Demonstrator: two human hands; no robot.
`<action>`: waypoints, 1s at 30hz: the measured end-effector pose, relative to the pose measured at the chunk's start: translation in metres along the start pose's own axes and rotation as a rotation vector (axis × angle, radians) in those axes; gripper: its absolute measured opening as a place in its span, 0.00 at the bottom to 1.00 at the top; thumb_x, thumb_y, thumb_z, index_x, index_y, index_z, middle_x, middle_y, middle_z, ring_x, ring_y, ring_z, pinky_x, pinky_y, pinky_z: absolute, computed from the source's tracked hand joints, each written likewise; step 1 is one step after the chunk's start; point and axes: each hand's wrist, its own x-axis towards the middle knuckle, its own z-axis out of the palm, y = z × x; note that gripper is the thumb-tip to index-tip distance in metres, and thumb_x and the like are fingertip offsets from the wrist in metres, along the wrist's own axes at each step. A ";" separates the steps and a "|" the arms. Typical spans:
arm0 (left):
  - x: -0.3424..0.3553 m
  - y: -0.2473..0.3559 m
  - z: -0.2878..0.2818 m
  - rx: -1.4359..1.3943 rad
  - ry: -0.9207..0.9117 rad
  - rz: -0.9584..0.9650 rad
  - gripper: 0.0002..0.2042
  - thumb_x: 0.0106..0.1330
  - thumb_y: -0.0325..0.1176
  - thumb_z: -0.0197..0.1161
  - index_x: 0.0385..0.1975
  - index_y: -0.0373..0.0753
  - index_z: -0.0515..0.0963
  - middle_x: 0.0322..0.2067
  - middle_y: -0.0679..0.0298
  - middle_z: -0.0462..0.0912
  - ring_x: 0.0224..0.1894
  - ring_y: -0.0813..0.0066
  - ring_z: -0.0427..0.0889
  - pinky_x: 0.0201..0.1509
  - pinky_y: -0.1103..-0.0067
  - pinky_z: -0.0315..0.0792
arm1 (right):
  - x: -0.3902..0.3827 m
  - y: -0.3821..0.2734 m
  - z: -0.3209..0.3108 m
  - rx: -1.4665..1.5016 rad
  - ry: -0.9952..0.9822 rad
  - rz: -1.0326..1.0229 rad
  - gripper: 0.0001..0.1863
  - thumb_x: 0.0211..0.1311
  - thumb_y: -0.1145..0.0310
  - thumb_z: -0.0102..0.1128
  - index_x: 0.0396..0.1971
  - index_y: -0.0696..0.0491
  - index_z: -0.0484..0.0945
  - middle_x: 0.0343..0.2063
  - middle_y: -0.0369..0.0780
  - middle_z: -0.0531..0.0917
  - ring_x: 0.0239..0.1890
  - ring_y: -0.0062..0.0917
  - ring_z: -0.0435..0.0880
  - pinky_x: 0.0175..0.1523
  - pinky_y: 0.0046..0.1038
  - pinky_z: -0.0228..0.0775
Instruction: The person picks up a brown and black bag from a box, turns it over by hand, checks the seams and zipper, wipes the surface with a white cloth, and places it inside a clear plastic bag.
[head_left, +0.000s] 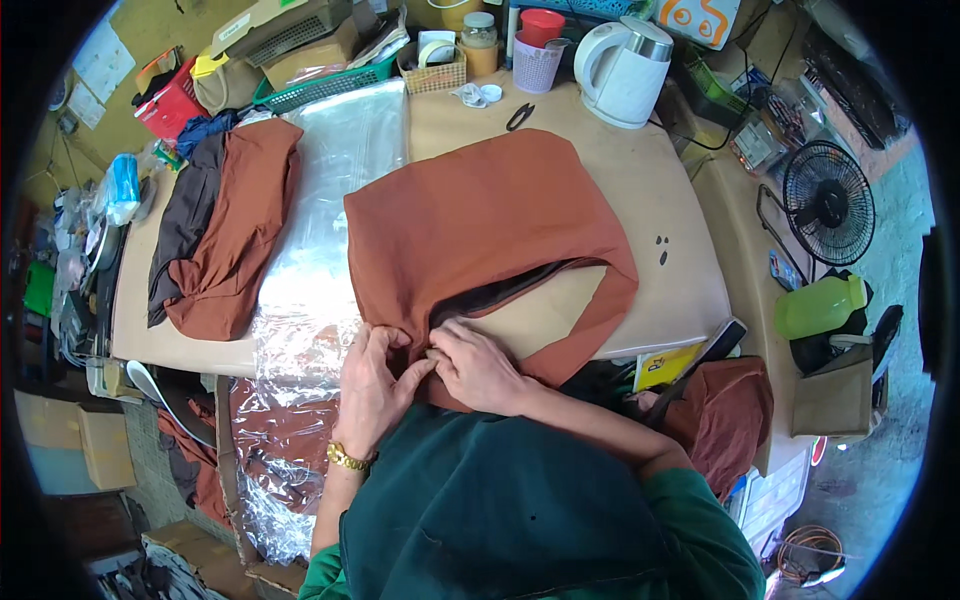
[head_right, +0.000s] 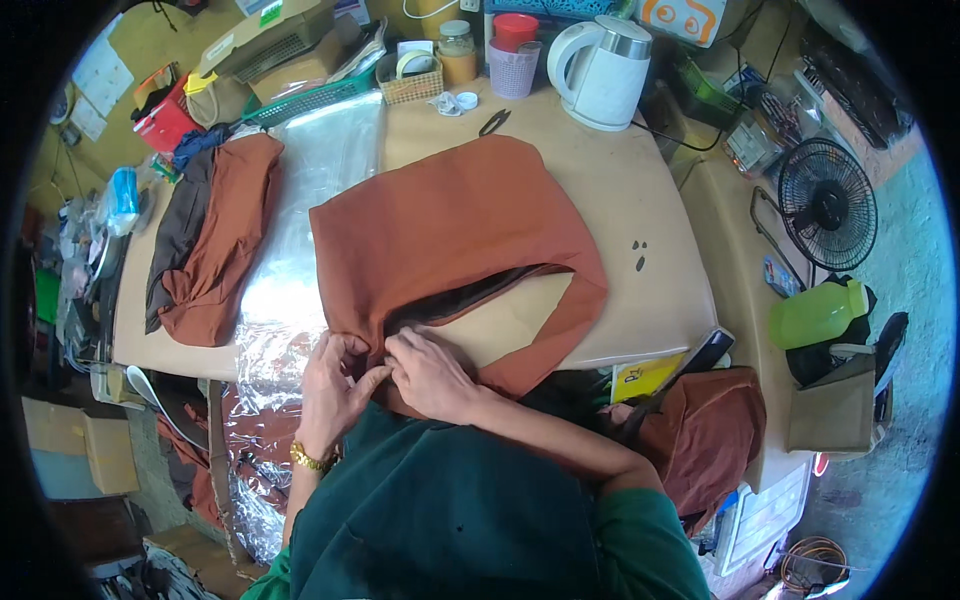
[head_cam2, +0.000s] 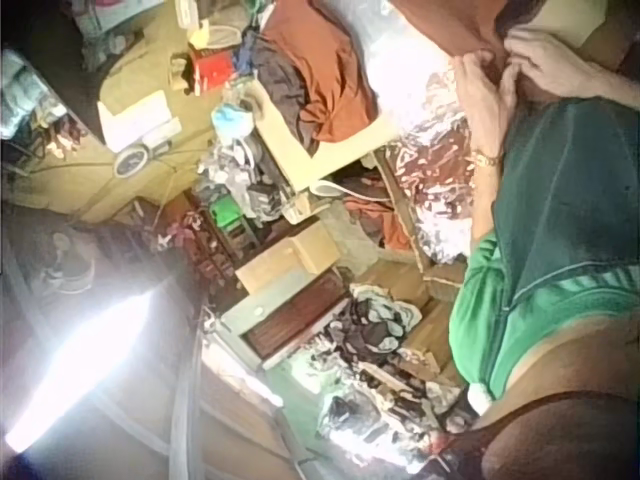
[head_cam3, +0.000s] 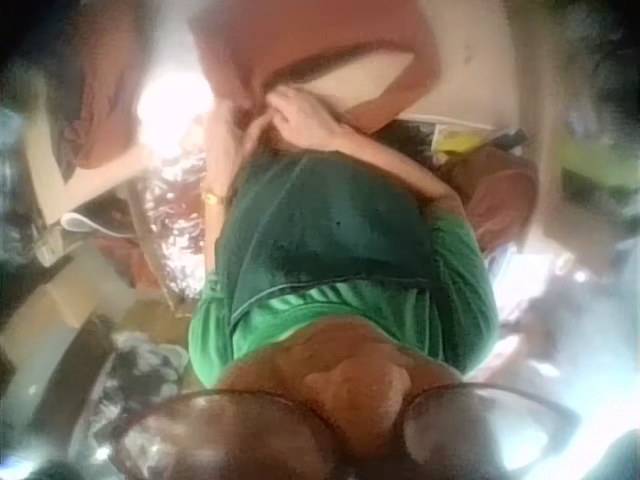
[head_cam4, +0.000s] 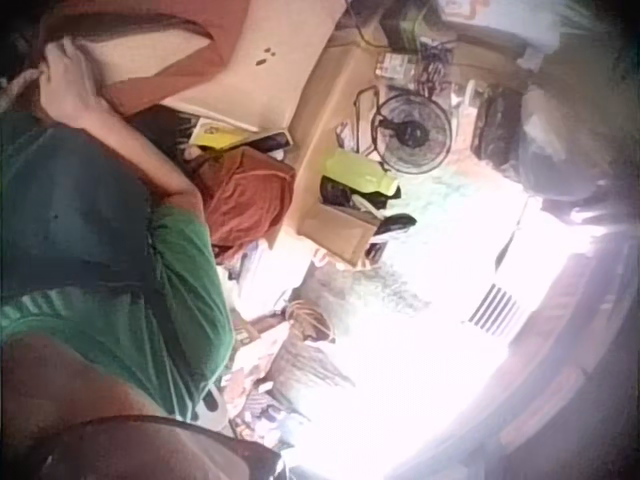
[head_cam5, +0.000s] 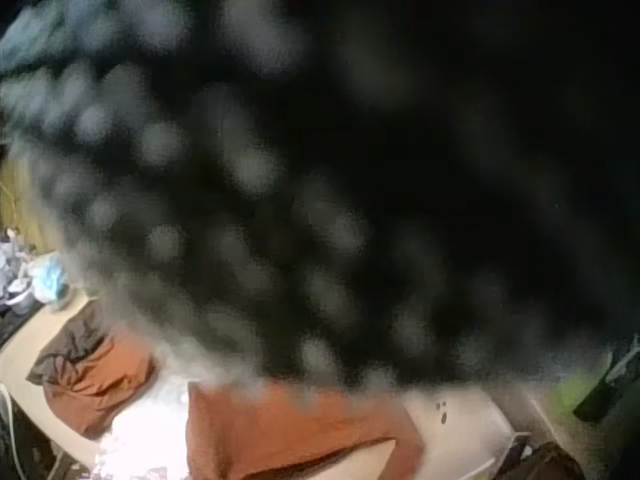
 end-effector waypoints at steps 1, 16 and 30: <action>0.000 -0.005 -0.002 0.049 -0.053 -0.006 0.15 0.53 0.35 0.74 0.32 0.34 0.76 0.27 0.56 0.76 0.30 0.57 0.78 0.35 0.68 0.73 | 0.000 0.001 0.001 -0.017 0.008 -0.055 0.02 0.61 0.77 0.56 0.32 0.59 0.74 0.33 0.49 0.75 0.35 0.46 0.77 0.41 0.43 0.68; 0.000 -0.008 -0.012 0.173 -0.111 -0.092 0.08 0.55 0.29 0.70 0.24 0.34 0.78 0.26 0.52 0.82 0.29 0.53 0.83 0.34 0.66 0.75 | 0.002 0.019 -0.048 -0.410 0.348 -0.153 0.01 0.54 0.76 0.60 0.26 0.53 0.79 0.24 0.42 0.74 0.25 0.38 0.77 0.30 0.36 0.71; 0.042 -0.106 -0.094 -0.115 0.273 0.026 0.23 0.55 0.33 0.73 0.48 0.32 0.76 0.44 0.59 0.79 0.46 0.69 0.77 0.49 0.75 0.71 | -0.018 0.049 -0.217 -0.111 0.600 0.430 0.13 0.60 0.67 0.69 0.42 0.58 0.82 0.36 0.39 0.86 0.40 0.14 0.81 0.43 0.22 0.74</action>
